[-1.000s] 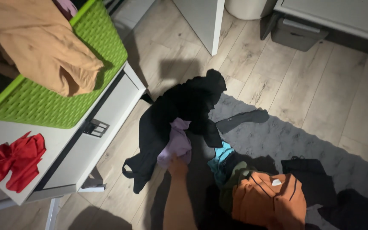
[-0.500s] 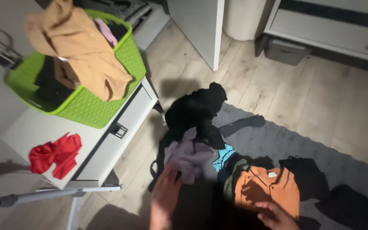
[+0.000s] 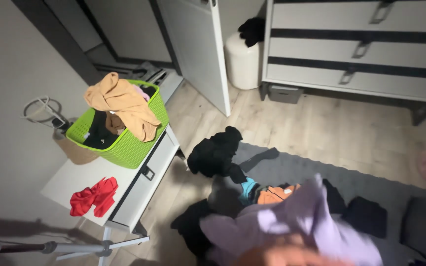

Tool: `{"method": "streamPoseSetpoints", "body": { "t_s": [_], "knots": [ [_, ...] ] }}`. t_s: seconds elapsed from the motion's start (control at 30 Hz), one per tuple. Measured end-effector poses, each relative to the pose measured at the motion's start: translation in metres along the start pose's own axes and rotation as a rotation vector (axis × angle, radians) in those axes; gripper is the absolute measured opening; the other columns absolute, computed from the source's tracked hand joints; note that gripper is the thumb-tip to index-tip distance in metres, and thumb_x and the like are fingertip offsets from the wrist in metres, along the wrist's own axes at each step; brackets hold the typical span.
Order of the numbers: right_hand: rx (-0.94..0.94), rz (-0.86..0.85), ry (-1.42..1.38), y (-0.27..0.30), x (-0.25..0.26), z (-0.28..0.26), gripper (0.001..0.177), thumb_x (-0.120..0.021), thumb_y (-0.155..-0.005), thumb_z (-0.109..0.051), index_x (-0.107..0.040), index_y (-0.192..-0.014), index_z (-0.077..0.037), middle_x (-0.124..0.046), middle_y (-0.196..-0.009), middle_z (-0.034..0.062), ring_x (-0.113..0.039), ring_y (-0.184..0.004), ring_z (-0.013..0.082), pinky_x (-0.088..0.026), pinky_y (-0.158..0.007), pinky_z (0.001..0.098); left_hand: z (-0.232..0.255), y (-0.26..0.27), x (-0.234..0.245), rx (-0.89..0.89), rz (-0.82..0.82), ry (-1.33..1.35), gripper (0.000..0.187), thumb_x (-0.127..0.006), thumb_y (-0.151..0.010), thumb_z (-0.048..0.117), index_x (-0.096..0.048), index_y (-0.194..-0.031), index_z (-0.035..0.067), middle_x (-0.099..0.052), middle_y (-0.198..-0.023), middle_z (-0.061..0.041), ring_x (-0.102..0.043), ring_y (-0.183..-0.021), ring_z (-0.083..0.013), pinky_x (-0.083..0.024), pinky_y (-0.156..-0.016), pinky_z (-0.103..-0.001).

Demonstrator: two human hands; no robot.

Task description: Fold several shirts on the floor.

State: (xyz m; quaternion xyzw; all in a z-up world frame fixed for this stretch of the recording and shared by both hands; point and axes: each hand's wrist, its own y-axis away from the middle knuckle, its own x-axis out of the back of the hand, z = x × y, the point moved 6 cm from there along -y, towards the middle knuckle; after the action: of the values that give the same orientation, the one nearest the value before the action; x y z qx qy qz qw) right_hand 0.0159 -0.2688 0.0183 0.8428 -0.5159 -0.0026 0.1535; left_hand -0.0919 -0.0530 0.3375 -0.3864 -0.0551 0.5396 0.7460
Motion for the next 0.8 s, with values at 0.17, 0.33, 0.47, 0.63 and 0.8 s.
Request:
{"method": "streamPoseSetpoints", "body": {
  "t_s": [0.17, 0.33, 0.47, 0.63, 0.8],
  "knots": [
    [0.102, 0.236, 0.156, 0.040, 0.152, -0.028, 0.048, -0.070, -0.088, -0.021, -0.062, -0.133, -0.009, -0.076, -0.119, 0.0063, -0.071, -0.100, 0.0123, -0.057, -0.086, 0.0300, 0.036, -0.112, -0.055, 0.115, -0.136, -0.048, 0.057, -0.074, -0.098, 0.033, -0.057, -0.140, -0.001, -0.061, -0.138, -0.009, -0.059, -0.131, -0.0182, -0.044, -0.116, -0.031],
    [-0.189, 0.468, 0.255, 0.189, 0.223, -0.155, 0.029, -0.071, -0.101, -0.029, -0.075, -0.112, -0.002, -0.081, -0.093, 0.0159, -0.068, -0.081, 0.0199, -0.058, -0.077, 0.0362, 0.043, -0.130, -0.076, -0.074, 0.060, 0.278, 0.064, -0.068, -0.097, 0.014, -0.040, -0.154, 0.001, -0.047, -0.154, -0.008, -0.047, -0.143, -0.0228, -0.036, -0.123, -0.042],
    [0.123, 0.622, 0.304, 0.274, 0.294, -0.176, 0.030, -0.065, -0.092, -0.016, -0.077, -0.116, -0.003, -0.079, -0.095, 0.0103, -0.066, -0.085, 0.0170, -0.054, -0.078, 0.0318, 0.028, -0.149, -0.111, -0.100, 0.043, 0.334, 0.069, -0.063, -0.098, 0.007, -0.032, -0.159, 0.000, -0.041, -0.161, -0.009, -0.042, -0.147, -0.0238, -0.033, -0.125, -0.043],
    [0.488, 0.890, -0.295, 0.355, 0.337, -0.217, 0.029, -0.052, -0.098, -0.006, -0.065, -0.122, 0.004, -0.069, -0.109, 0.0052, -0.061, -0.095, 0.0147, -0.049, -0.084, 0.0276, 0.014, -0.164, -0.167, -0.073, 0.044, -0.124, 0.067, -0.060, -0.095, 0.000, -0.039, -0.158, 0.001, -0.040, -0.157, -0.010, -0.042, -0.145, -0.0256, -0.034, -0.121, -0.041],
    [0.685, 1.002, -0.305, 0.399, 0.344, -0.291, 0.032, -0.046, -0.098, -0.002, -0.062, -0.125, 0.004, -0.067, -0.113, 0.0042, -0.062, -0.100, 0.0146, -0.049, -0.090, 0.0277, 0.036, -0.167, -0.214, -0.308, 0.170, -0.939, 0.069, -0.066, -0.087, -0.001, -0.046, -0.153, 0.004, -0.044, -0.146, -0.015, -0.049, -0.133, -0.0328, -0.040, -0.113, -0.042]
  ]
}}
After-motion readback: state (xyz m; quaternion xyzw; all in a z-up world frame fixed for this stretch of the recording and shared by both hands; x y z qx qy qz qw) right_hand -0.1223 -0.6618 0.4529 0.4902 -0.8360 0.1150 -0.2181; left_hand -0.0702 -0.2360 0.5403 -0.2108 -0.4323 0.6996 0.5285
